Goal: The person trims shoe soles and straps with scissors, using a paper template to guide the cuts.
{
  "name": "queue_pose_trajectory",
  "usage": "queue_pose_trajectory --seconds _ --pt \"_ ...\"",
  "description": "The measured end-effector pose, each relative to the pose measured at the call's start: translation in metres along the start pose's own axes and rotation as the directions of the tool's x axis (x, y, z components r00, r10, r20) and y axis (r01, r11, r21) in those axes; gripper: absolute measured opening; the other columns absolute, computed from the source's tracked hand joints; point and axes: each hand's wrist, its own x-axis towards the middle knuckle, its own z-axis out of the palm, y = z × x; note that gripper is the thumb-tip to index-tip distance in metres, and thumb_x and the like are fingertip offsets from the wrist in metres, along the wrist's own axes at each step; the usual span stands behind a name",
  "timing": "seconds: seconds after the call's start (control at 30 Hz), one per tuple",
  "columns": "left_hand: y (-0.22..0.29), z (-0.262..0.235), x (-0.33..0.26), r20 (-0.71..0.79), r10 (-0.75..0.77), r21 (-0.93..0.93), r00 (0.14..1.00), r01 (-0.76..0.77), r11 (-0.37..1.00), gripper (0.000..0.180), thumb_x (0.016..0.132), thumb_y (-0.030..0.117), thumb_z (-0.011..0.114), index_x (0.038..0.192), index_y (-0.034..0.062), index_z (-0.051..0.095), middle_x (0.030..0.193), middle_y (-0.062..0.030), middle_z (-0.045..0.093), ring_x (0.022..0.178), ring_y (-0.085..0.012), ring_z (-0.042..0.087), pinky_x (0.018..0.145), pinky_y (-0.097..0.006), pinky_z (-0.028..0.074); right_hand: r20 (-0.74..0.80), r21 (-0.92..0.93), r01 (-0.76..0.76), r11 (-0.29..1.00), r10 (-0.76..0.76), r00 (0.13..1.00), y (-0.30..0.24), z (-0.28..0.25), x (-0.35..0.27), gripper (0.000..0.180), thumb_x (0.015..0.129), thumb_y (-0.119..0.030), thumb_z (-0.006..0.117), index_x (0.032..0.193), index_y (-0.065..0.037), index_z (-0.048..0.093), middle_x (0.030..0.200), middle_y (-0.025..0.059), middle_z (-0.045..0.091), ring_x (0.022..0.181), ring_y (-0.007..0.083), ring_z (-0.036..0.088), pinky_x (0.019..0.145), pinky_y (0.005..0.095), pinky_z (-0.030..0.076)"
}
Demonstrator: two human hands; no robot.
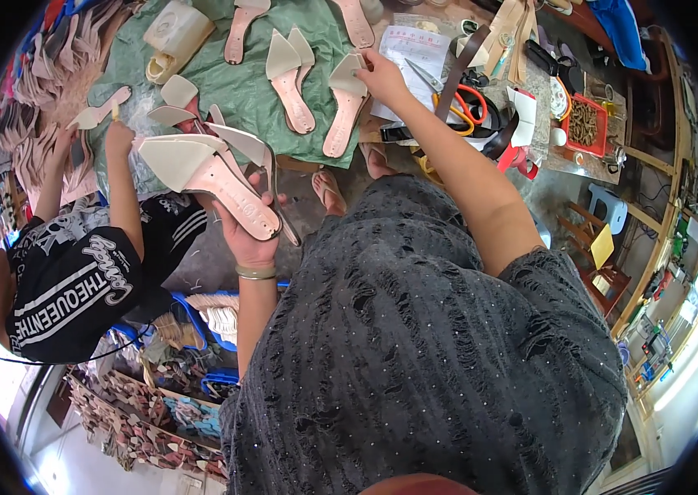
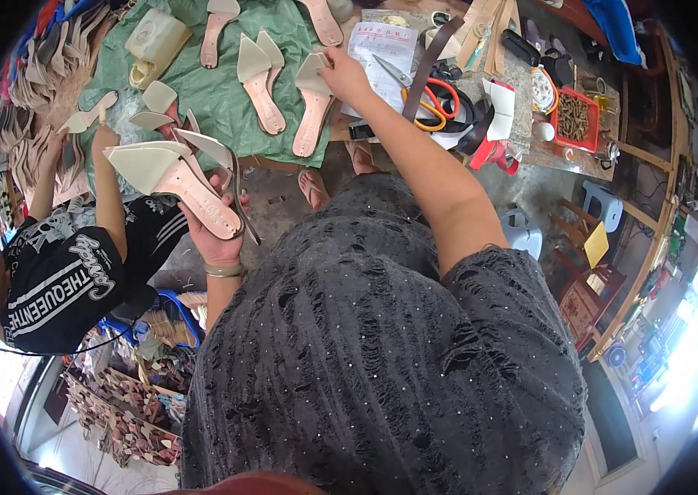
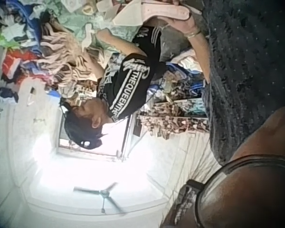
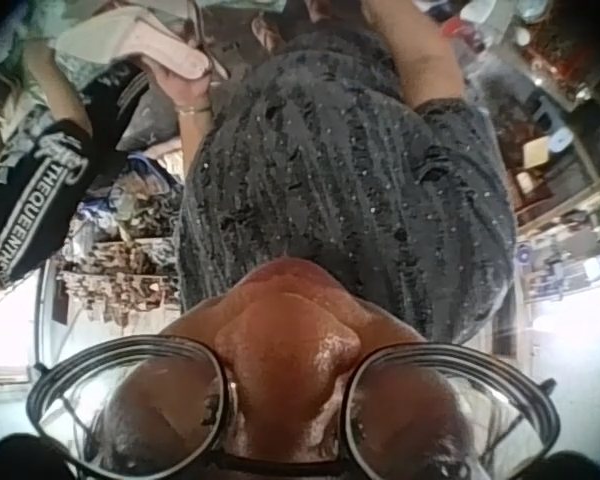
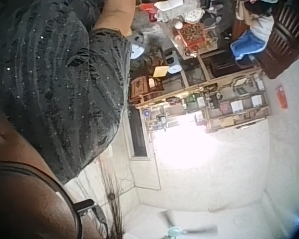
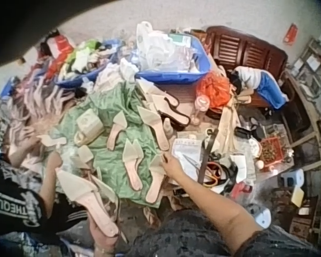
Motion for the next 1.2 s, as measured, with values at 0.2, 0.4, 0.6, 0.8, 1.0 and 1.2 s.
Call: queue_pose_trajectory --seconds 0.2,0.4,0.6,0.8,1.0,1.2 --pt "-0.007 0.005 0.004 -0.024 0.007 -0.002 1.0 -0.007 1.0 0.059 0.091 0.054 0.04 0.135 0.0153 0.038 0.119 -0.0069 0.052 0.086 -0.0199 0.059 0.089 -0.048 0.042 0.061 -0.008 0.07 0.997 -0.07 0.996 -0.006 0.0 0.003 0.044 0.078 -0.019 0.062 0.12 -0.009 0.054 0.103 0.0155 0.064 0.093 0.0336 0.061 0.08 0.0383 0.048" --pt "-0.008 0.011 0.004 -0.005 -0.017 0.002 1.0 0.017 1.0 0.057 0.092 0.054 0.039 0.133 0.0141 0.041 0.119 -0.0069 0.055 0.087 -0.0195 0.059 0.09 -0.048 0.041 -0.014 -0.149 0.224 0.963 -0.228 0.974 0.009 -0.028 -0.01 0.044 0.078 -0.018 0.062 0.12 -0.008 0.054 0.106 0.0156 0.063 0.094 0.0321 0.061 0.082 0.0361 0.049" --pt "-0.005 0.012 0.002 0.021 0.014 -0.062 1.0 -0.013 0.998 0.057 0.094 0.053 0.034 0.135 0.0132 0.039 0.119 -0.0102 0.057 0.086 -0.024 0.059 0.087 -0.05 0.041 -0.1 -0.369 0.077 0.926 -0.122 0.988 0.026 -0.147 -0.079 0.024 0.078 -0.014 0.062 0.1 -0.006 0.06 0.09 0.0116 0.063 0.084 0.0287 0.061 0.073 0.0371 0.049" --pt "-0.009 0.02 0.009 0.029 -0.011 0.013 1.0 0.011 1.0 0.054 0.092 0.054 0.037 0.13 0.0163 0.045 0.12 -0.0086 0.057 0.087 -0.021 0.058 0.088 -0.05 0.04 0.047 -0.659 0.09 0.747 -0.078 0.996 0.04 -0.169 -0.109 0.029 0.073 -0.018 0.068 0.096 -0.007 0.055 0.089 0.0111 0.061 0.084 0.0302 0.061 0.07 0.0406 0.049" --pt "-0.019 0.036 0.022 0.107 -0.039 0.026 0.994 0.036 0.999 0.052 0.093 0.053 0.035 0.129 0.0169 0.046 0.12 -0.0088 0.058 0.086 -0.0234 0.059 0.085 -0.051 0.042 0.127 -0.736 0.139 0.663 -0.066 0.99 0.047 -0.16 -0.103 0.03 0.072 -0.016 0.067 0.098 -0.01 0.052 0.087 0.012 0.061 0.084 0.0297 0.061 0.068 0.042 0.049" --pt "-0.035 0.037 0.029 0.113 -0.055 -0.005 0.992 0.056 0.998 0.053 0.093 0.053 0.036 0.13 0.0161 0.046 0.122 -0.0092 0.057 0.087 -0.0249 0.059 0.088 -0.051 0.042 0.072 -0.686 0.111 0.719 -0.085 0.994 0.038 -0.172 -0.121 0.022 0.073 -0.013 0.063 0.093 -0.011 0.053 0.09 0.011 0.058 0.08 0.0301 0.061 0.067 0.0414 0.05"
